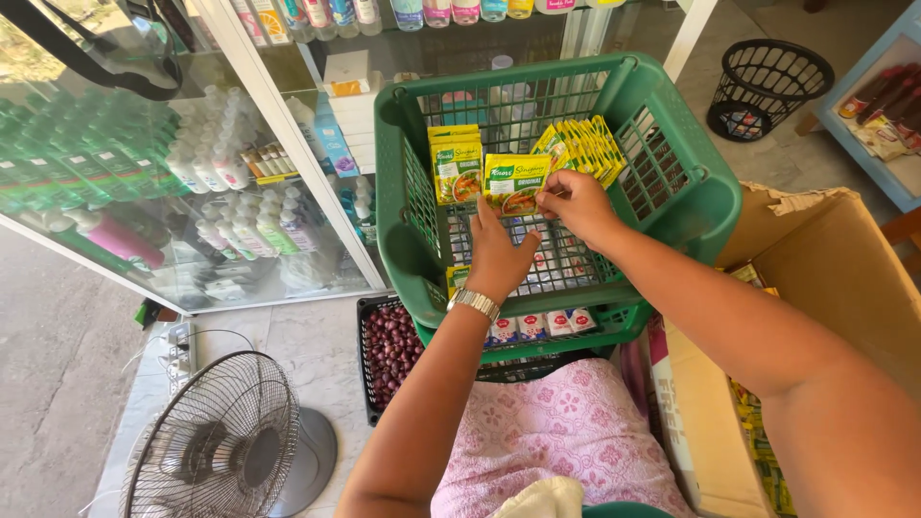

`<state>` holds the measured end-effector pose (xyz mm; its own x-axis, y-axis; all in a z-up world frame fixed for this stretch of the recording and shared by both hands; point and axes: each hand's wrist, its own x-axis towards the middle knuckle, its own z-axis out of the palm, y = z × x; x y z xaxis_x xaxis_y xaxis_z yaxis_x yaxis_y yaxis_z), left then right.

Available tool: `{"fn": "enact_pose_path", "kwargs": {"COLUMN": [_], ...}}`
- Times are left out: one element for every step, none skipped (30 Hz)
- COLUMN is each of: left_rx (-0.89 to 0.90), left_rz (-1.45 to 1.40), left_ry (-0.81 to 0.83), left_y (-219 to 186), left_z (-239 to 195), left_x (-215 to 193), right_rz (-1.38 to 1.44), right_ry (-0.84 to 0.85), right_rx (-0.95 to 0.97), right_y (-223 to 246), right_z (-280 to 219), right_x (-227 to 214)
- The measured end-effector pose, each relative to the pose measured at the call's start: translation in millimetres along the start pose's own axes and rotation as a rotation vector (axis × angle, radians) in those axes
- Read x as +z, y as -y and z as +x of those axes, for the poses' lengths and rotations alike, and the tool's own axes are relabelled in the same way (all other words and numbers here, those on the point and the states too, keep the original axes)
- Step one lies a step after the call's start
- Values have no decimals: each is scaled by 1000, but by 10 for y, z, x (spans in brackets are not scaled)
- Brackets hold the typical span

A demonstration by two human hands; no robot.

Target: Sorting and organizing seasoning sachets from a cardboard box into a plastic basket.

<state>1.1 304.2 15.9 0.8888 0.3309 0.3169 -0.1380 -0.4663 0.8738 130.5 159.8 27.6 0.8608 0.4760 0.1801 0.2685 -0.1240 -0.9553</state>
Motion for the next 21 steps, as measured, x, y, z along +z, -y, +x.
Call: {"fn": "enact_pose_path", "kwargs": {"left_rx": [1, -47, -95, -97, -146, -194, -194, -247, -300, -297, -354, -413, -410, -475, -540, -537, -604, -673, -671, -728, -784], "left_rz": [5, 14, 22, 27, 53, 78, 82, 86, 89, 90, 78, 65, 66, 54, 42, 44, 15, -14, -13, -67, -121], "left_ry": [-1, 0, 1, 0, -1, -1, -3, -12, -22, -24, -42, -58, -58, -85, -112, -111, -122, -136, -137, -140, -144], "left_y": [-12, -21, -28, 36, 99, 157, 267, 368, 468, 588, 709, 827, 849, 872, 896, 878, 862, 853, 829, 809, 790], "left_z": [55, 102, 148, 206, 263, 325, 395, 485, 577, 676, 778, 878, 925, 974, 1025, 1048, 1072, 1092, 1108, 1116, 1124], "left_x": [2, 2, 3, 41, 78, 117, 165, 212, 259, 300, 343, 394, 397, 407, 417, 388, 358, 322, 295, 266, 236], "right_rz": [5, 37, 69, 74, 41, 8, 12, -8, -28, -27, -5, 15, 17, 48, 80, 82, 55, 28, 29, 16, 3], "right_ry": [1, -9, -19, -16, -29, -42, -41, -36, -32, -33, -20, -9, -11, -4, 2, -1, 4, 11, 11, 9, 8], "right_rx": [-2, 13, 28, 28, 36, 43, 42, 67, 92, 88, 139, 192, 190, 229, 268, 266, 287, 307, 306, 305, 304], "right_y": [-58, -121, -185, -244, -303, -356, -401, -432, -463, -529, -597, -667, -702, -741, -781, -774, -766, -761, -761, -763, -767], "right_z": [75, 144, 214, 284, 353, 424, 460, 514, 570, 639, 711, 777, 825, 872, 922, 939, 957, 978, 1009, 1036, 1064], "right_x": [12, 30, 50, 64, 79, 88, 118, 137, 156, 182, 207, 224, 261, 294, 326, 369, 413, 468, 497, 532, 569]}}
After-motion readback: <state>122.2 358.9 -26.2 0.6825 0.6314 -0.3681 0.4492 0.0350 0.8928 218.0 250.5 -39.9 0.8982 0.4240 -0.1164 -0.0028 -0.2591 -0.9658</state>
